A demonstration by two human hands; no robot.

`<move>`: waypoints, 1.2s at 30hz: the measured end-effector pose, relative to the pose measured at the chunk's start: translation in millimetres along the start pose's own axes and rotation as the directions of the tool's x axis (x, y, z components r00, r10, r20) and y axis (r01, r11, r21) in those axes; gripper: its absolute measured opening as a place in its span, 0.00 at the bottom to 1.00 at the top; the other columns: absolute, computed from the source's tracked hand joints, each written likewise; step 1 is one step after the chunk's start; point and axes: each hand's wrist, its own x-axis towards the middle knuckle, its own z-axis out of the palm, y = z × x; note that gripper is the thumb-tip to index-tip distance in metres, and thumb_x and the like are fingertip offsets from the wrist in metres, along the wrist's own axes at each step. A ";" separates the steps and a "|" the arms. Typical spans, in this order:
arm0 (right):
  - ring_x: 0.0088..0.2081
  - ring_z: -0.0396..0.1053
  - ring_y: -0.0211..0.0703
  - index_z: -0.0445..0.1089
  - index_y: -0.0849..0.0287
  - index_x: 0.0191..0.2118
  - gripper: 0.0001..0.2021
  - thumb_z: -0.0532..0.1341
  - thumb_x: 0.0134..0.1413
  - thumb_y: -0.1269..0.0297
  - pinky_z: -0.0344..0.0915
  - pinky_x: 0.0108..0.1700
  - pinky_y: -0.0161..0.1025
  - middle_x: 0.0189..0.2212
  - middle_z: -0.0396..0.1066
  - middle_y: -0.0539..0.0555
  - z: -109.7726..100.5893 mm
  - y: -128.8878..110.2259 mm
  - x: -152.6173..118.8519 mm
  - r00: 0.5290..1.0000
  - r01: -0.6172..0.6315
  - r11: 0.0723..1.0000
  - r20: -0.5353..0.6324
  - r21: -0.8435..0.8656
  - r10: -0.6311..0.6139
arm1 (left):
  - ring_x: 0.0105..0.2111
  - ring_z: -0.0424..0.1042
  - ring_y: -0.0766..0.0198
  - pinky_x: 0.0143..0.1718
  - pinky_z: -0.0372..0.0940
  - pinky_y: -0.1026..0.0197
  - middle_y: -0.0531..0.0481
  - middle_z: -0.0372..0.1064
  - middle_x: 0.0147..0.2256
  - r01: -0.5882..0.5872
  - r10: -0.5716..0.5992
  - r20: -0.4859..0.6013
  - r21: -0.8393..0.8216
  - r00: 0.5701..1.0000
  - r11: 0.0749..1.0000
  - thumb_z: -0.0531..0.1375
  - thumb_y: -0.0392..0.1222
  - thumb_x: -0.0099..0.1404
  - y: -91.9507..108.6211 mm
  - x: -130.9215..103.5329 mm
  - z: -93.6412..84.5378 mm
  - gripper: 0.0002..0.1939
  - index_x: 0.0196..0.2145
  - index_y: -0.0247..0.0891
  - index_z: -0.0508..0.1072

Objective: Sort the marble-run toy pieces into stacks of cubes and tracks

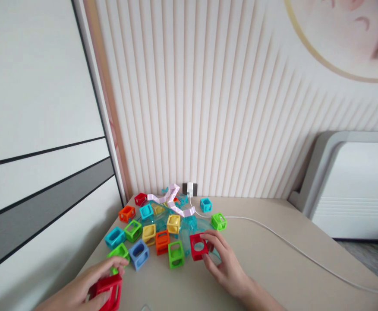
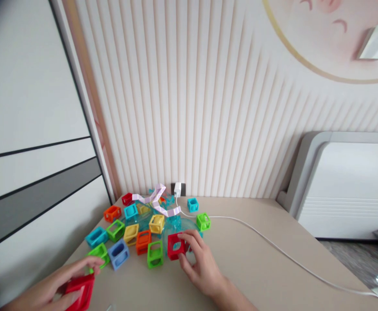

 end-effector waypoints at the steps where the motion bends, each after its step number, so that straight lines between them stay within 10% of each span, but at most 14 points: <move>1: 0.46 0.74 0.45 0.65 0.50 0.59 0.21 0.58 0.61 0.72 0.73 0.49 0.37 0.52 0.70 0.58 0.0 0.1 0.6 1.000 0.001 1.000 -0.004 0.002 -0.001 | 0.51 0.76 0.44 0.49 0.74 0.53 0.45 0.77 0.53 0.000 -0.001 -0.011 -0.057 1.000 0.998 0.67 0.62 0.57 3.7 4.0 1.9 0.32 0.56 0.49 0.75; 6: 0.46 0.76 0.46 0.66 0.49 0.59 0.21 0.59 0.61 0.71 0.74 0.48 0.38 0.52 0.72 0.58 3.2 1.3 0.6 0.998 -0.008 1.000 -0.064 -0.009 0.008 | 0.58 0.70 0.46 0.53 0.70 0.56 0.45 0.69 0.61 -0.162 0.118 -0.146 -0.333 0.982 0.929 0.64 0.59 0.64 49.1 37.6 27.0 0.28 0.58 0.46 0.72; 13: 0.38 0.75 0.45 0.64 0.50 0.61 0.22 0.62 0.62 0.67 0.75 0.45 0.42 0.48 0.74 0.57 8.9 14.2 -7.0 0.950 -0.063 0.998 -0.306 -0.017 0.055 | 0.53 0.74 0.50 0.54 0.68 0.53 0.42 0.73 0.56 -0.190 0.216 -0.061 -0.737 0.974 0.649 0.69 0.49 0.63 109.1 108.1 100.4 0.26 0.57 0.43 0.74; 19: 0.45 0.76 0.48 0.63 0.51 0.60 0.19 0.60 0.67 0.59 0.76 0.43 0.43 0.50 0.75 0.59 16.5 19.9 -5.7 0.853 -0.175 0.943 -0.434 0.282 0.288 | 0.59 0.69 0.50 0.61 0.60 0.51 0.44 0.74 0.57 -0.102 0.234 0.022 -0.859 0.972 0.502 0.71 0.46 0.62 99.8 133.9 150.1 0.26 0.57 0.46 0.75; 26: 0.42 0.75 0.47 0.69 0.54 0.53 0.19 0.61 0.64 0.48 0.75 0.41 0.42 0.48 0.76 0.59 27.3 2.4 32.2 0.706 -0.183 0.809 -0.499 0.558 0.503 | 0.60 0.69 0.52 0.64 0.57 0.50 0.47 0.75 0.56 -0.045 0.278 0.073 -0.917 0.958 0.397 0.71 0.46 0.62 87.7 119.2 153.3 0.21 0.54 0.49 0.79; 36: 0.36 0.73 0.44 0.72 0.54 0.50 0.19 0.62 0.62 0.46 0.72 0.34 0.39 0.45 0.77 0.57 43.5 -16.8 31.7 0.679 -0.208 0.748 -0.457 0.630 0.574 | 0.60 0.70 0.55 0.65 0.56 0.50 0.48 0.75 0.57 0.014 0.341 0.100 -0.970 0.935 0.245 0.66 0.41 0.68 95.9 100.8 173.5 0.23 0.59 0.53 0.73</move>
